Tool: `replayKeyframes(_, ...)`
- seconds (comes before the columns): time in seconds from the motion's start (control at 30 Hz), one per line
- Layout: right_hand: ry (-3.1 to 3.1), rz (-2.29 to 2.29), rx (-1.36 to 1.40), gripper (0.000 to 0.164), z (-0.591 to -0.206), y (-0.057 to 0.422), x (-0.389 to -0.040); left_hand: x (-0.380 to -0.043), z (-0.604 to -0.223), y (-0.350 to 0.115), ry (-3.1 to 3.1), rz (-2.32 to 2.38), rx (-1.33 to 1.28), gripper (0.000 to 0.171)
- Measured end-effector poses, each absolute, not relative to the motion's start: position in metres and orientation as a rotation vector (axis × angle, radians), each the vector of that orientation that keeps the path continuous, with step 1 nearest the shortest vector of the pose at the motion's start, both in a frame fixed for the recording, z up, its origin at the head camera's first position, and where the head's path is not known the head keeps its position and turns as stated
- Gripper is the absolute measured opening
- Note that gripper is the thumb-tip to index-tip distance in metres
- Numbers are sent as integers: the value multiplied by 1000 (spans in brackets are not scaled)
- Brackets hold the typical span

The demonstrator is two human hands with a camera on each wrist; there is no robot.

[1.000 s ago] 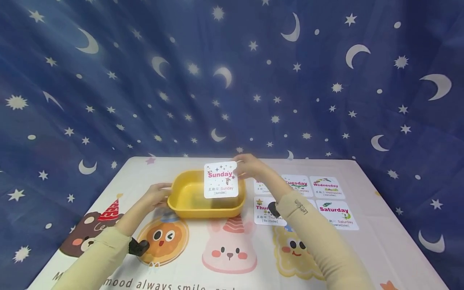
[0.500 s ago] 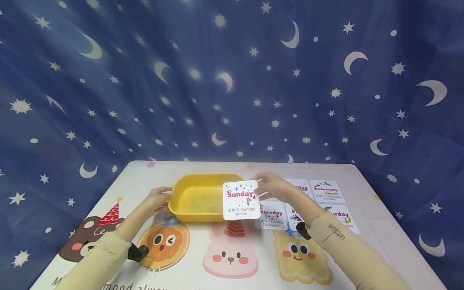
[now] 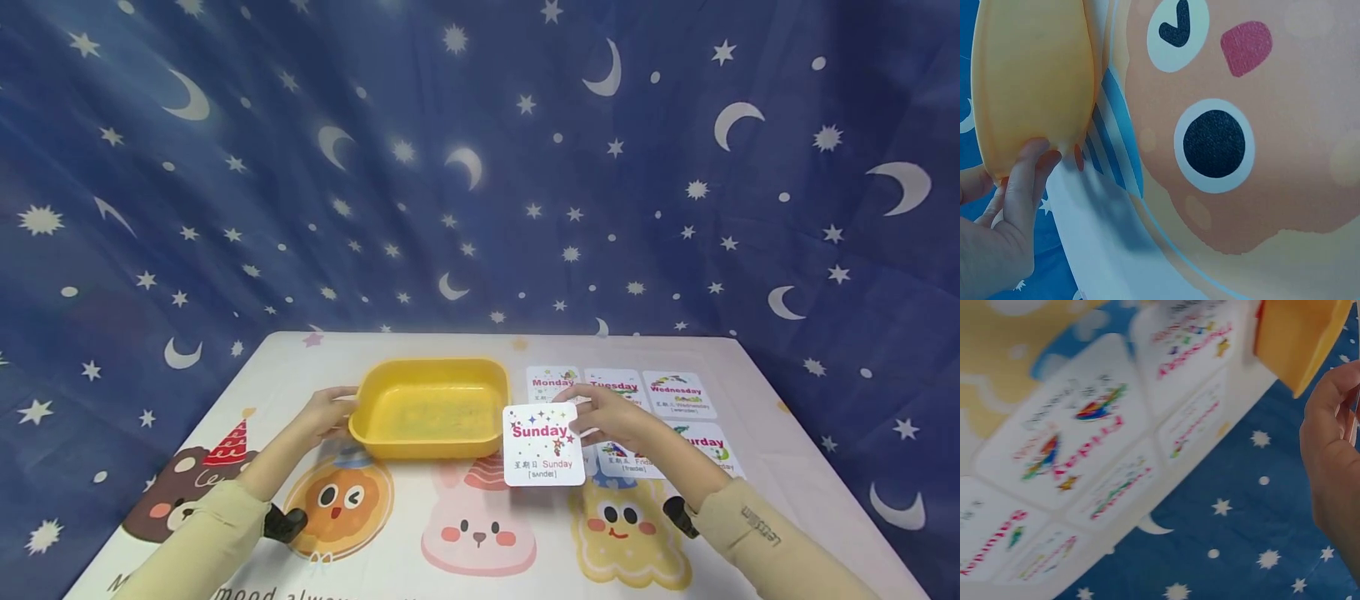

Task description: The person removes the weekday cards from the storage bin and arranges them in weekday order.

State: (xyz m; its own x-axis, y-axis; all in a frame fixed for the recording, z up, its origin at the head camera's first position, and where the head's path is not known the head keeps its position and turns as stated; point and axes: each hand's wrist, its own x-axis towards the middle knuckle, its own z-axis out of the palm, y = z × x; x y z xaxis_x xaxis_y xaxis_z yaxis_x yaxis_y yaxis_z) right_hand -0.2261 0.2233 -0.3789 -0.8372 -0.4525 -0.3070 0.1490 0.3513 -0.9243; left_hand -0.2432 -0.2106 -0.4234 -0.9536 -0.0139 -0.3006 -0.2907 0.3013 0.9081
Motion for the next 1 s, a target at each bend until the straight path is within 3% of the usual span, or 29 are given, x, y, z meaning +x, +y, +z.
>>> replayKeyframes(0.4, 1987, -1565, -281, 39, -410, 254, -210, -243, -425, -211, 2333, 1714, -290, 44)
replayKeyframes(1.0, 1959, -1538, -211, 40, -448, 253, -200, -244, -425, -210, 2339, 1710, -286, 44)
